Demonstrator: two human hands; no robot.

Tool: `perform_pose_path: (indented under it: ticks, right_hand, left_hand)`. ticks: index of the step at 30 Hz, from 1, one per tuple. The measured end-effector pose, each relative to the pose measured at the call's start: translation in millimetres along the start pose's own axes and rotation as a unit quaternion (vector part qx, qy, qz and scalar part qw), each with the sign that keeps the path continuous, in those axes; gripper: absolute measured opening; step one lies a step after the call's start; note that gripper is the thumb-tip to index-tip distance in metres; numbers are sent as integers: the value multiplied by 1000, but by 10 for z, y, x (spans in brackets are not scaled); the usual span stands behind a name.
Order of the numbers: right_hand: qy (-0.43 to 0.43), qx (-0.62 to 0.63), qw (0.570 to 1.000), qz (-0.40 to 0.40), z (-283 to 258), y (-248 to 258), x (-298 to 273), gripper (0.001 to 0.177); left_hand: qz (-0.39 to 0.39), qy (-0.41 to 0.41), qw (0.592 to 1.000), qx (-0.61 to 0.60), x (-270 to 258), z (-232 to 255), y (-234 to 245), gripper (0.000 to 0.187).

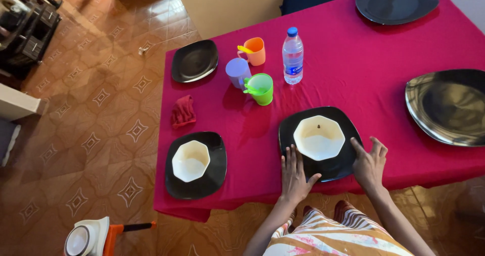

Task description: The person is setting a dining table by placing plates, bowls, and mugs.

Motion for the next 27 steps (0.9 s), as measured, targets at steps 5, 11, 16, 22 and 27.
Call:
perform_pose_path:
  ticks: [5, 11, 16, 22, 27]
  right_hand:
    - [56, -87, 995, -7, -45, -1, -130, 56]
    - [85, -114, 990, -17, -5, 51, -213, 53]
    - [80, -28, 996, -10, -65, 36, -177, 48]
    - [39, 9, 999, 35, -72, -181, -76, 49]
    - [-6, -74, 997, 26, -290, -103, -75, 45]
  left_hand:
    - [-7, -3, 1000, 28, 3, -11, -73, 115]
    - [1, -2, 999, 37, 3, 30, -48, 113]
    - [-10, 0, 999, 33, 0, 32, -55, 112]
    - [20, -28, 998, 56, 12, -24, -110, 110]
    - [-22, -47, 997, -61, 8, -121, -1, 114]
Point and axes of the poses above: each hand's wrist, its own x-axis towards the middle knuckle, its own y-axis out of the back of the hand, z = x × y, the point moved 1 cm from there along x, towards the middle knuckle, and after that the axes turned 15 degrees about x, right-handed, at the moved point
